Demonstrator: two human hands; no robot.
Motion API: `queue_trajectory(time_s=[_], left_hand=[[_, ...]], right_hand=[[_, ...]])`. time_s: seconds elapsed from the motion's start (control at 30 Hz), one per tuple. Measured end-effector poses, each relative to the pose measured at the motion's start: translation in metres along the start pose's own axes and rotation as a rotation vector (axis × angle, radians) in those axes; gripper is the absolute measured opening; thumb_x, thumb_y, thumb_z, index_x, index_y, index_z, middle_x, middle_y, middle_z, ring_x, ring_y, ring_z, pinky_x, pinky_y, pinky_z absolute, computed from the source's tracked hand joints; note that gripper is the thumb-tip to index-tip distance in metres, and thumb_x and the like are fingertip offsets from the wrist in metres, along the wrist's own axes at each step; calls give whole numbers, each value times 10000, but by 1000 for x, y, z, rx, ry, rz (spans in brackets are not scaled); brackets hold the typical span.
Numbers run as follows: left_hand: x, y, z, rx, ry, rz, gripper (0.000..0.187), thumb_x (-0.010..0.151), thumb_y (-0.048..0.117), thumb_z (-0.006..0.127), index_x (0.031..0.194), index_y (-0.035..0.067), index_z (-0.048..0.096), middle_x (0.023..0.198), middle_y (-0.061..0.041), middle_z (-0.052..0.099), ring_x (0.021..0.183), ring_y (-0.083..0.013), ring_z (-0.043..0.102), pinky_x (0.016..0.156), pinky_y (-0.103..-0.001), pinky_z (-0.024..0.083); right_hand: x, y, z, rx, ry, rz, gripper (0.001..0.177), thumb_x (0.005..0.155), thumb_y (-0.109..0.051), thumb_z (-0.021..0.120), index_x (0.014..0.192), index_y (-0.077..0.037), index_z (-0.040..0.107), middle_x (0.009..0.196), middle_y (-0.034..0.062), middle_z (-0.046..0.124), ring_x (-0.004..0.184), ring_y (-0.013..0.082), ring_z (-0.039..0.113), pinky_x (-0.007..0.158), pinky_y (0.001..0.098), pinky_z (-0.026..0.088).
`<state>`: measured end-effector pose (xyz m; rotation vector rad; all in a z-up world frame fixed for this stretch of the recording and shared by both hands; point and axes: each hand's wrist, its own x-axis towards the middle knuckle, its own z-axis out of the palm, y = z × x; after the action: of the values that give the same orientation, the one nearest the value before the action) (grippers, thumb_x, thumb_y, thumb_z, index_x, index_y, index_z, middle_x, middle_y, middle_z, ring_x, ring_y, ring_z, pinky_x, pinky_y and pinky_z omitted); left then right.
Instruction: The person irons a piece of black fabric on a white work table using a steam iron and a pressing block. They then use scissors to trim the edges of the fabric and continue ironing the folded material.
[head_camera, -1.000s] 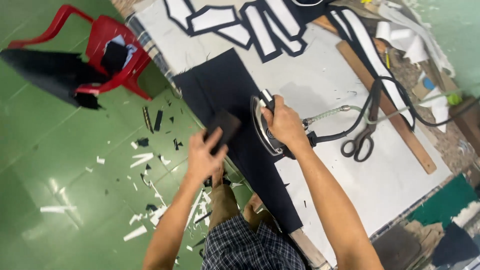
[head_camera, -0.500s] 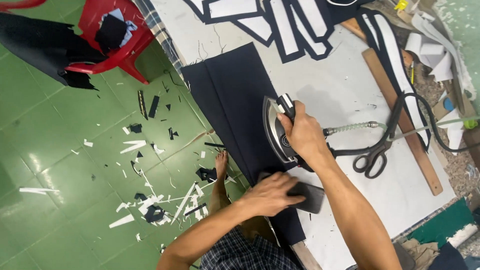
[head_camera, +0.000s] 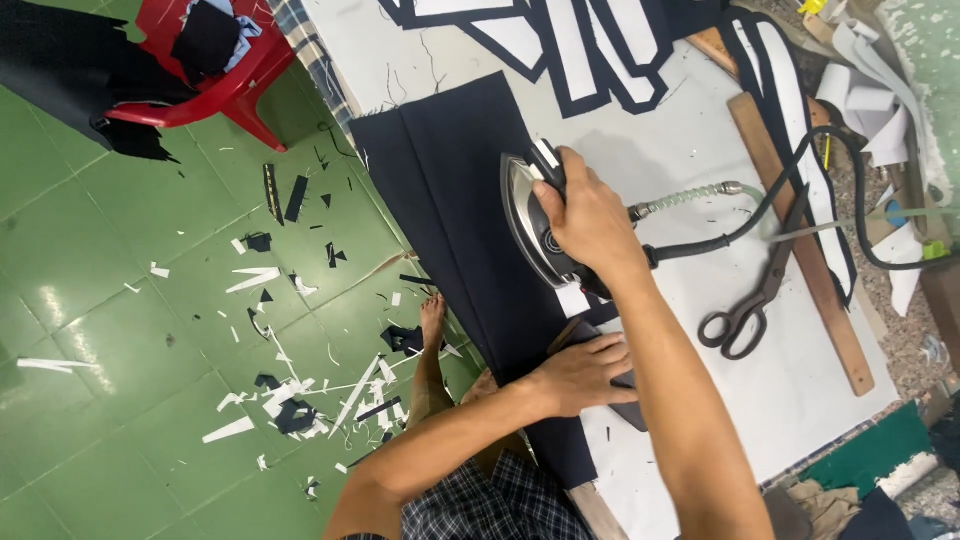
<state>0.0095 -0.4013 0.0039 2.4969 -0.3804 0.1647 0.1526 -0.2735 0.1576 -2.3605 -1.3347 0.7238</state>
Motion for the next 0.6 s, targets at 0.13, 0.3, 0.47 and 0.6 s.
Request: queue_trajectory(time_s=[0.13, 0.3, 0.47, 0.6], left_hand=[[10, -9, 7, -1, -26, -5, 719, 803, -2, 824, 1391, 336, 587, 1501, -92, 493, 1537, -298, 304, 1337, -529, 138], [6, -11, 7, -43, -42, -7, 489, 912, 150, 769, 1370, 250, 629, 1367, -104, 584, 1442, -310, 426, 1306, -539, 179], [9, -4, -32, -61, -150, -40, 503, 890, 409, 735, 1347, 232, 621, 1439, -50, 580, 1491, -270, 368, 1321, -514, 96], [8, -9, -20, -67, -180, -36, 595, 921, 458, 664, 1462, 252, 530, 1551, -59, 499, 1539, -294, 313, 1321, -503, 85]], right_hand=[[-5, -5, 0, -26, -19, 27, 620, 1081, -493, 472, 1437, 14, 441, 1086, 336, 682, 1037, 487, 696, 841, 579, 582], [-3, 6, 17, -126, 51, 83, 461, 1072, -481, 483, 1126, -25, 523, 827, 273, 694, 813, 465, 741, 646, 525, 617], [-12, 13, 20, -151, 28, 103, 459, 1062, -520, 465, 1067, -62, 497, 765, 228, 688, 769, 446, 745, 601, 515, 614], [-19, 9, 18, -156, 12, 100, 442, 1069, -500, 432, 1052, -62, 491, 754, 241, 683, 768, 451, 746, 619, 520, 624]])
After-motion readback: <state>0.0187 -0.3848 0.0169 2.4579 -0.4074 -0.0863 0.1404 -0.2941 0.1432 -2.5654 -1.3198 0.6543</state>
